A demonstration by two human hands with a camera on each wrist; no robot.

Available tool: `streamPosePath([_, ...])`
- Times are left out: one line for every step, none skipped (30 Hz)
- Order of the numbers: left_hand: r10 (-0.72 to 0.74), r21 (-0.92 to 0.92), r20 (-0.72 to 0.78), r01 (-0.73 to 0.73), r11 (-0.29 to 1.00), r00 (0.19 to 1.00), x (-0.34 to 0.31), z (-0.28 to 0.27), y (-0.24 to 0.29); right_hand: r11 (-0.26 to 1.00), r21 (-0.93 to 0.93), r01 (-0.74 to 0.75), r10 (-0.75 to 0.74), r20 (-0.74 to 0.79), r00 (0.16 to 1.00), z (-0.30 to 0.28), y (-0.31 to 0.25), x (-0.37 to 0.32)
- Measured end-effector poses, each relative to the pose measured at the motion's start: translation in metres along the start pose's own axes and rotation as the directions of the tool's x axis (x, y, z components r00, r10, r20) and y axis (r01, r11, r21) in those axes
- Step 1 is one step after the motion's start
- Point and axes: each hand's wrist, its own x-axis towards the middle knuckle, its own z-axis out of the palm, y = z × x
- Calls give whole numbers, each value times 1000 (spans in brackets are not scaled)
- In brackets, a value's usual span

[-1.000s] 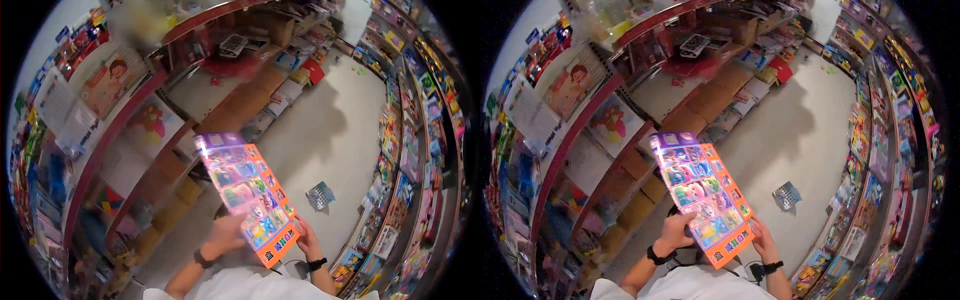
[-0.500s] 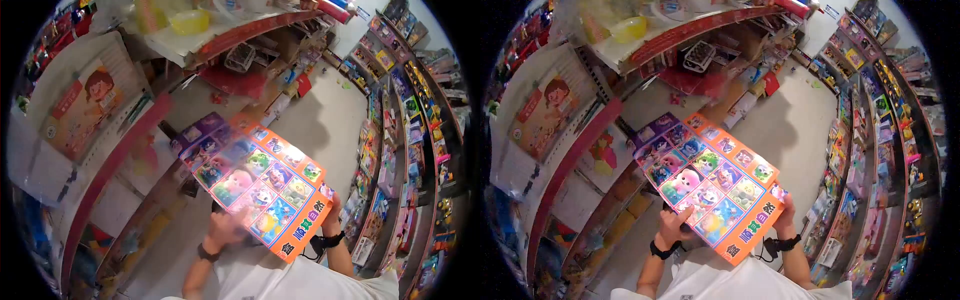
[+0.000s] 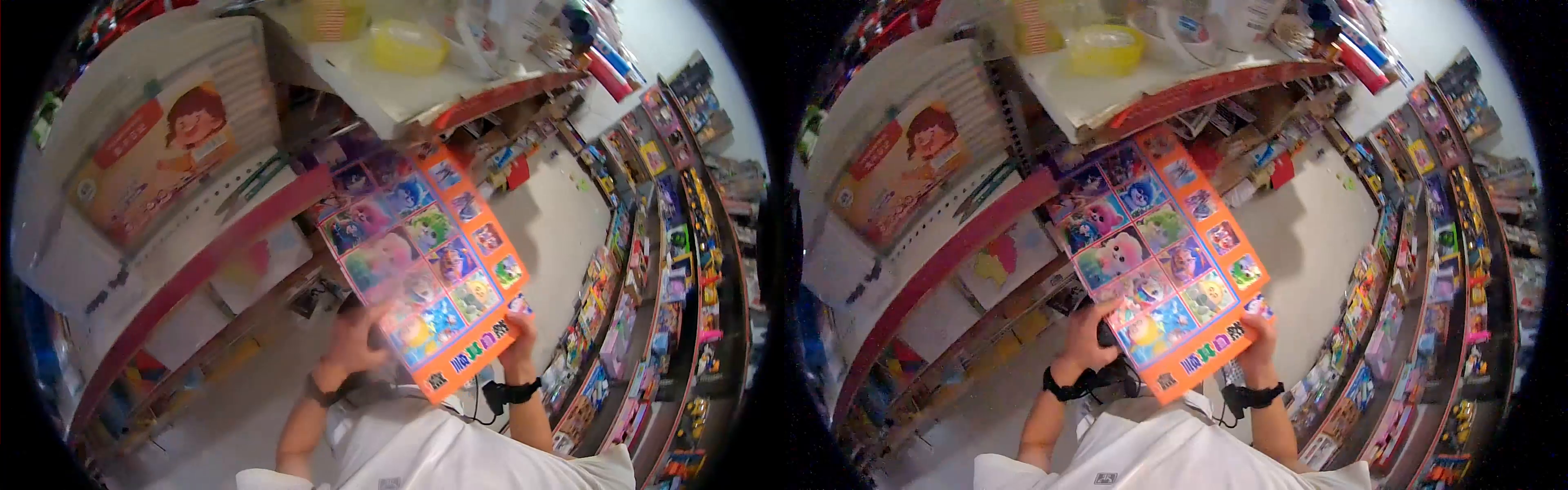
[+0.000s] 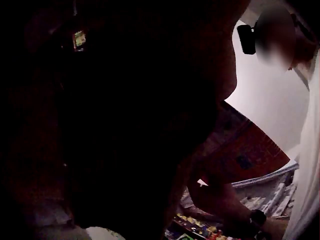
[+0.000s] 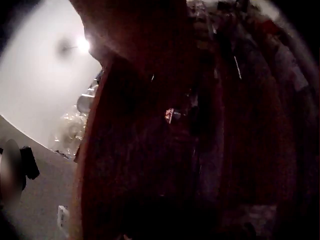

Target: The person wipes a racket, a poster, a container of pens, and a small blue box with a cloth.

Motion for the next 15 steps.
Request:
streamPosePath([-128,-36,32,129,991,991,0,1,-5,1000,-19,-14,14,34,999,-1,10,15])
streamPosePath([-141,-33,19,142,989,990,2,1,-16,999,-36,-28,30,59,998,3,24,32])
streamPosePath([-260,-79,26,261,962,965,3,2,-24,992,-81,-95,96,19,995,1,34,42])
streamPosePath([-371,-121,40,373,920,928,3,3,-37,980,-119,-159,158,-24,987,2,44,50])
streamPosePath([-312,-67,33,314,947,950,-1,5,-54,969,-218,-118,122,8,992,9,55,54])
streamPosePath([-322,-58,24,323,945,947,-9,7,-66,946,-315,-72,91,46,995,12,62,57])
streamPosePath([-311,13,9,311,950,950,-12,7,-66,911,-392,-130,171,70,983,12,56,55])
streamPosePath([-301,80,3,300,951,954,-18,7,-65,909,-391,-144,185,70,980,8,59,58])
streamPosePath([-309,85,2,308,948,951,-23,7,-63,895,-432,-108,169,106,980,5,64,65])
streamPosePath([-335,76,-14,335,939,942,-26,7,-61,880,-470,-65,149,143,978,5,67,71])
streamPosePath([-355,66,-30,357,932,934,-28,6,-59,867,-496,-47,127,129,983,17,67,73])
streamPosePath([-354,67,-31,356,932,935,-28,7,-56,867,-496,-45,126,131,983,25,69,80])
streamPosePath([-467,10,-14,468,884,884,-28,7,-51,865,-500,-37,112,122,986,31,72,89])
streamPosePath([-571,-44,11,571,820,821,-27,8,-49,864,-503,-27,97,114,989,35,73,96])
streamPosePath([-568,-44,11,568,822,823,-26,11,-51,868,-496,-8,98,155,983,33,78,108])
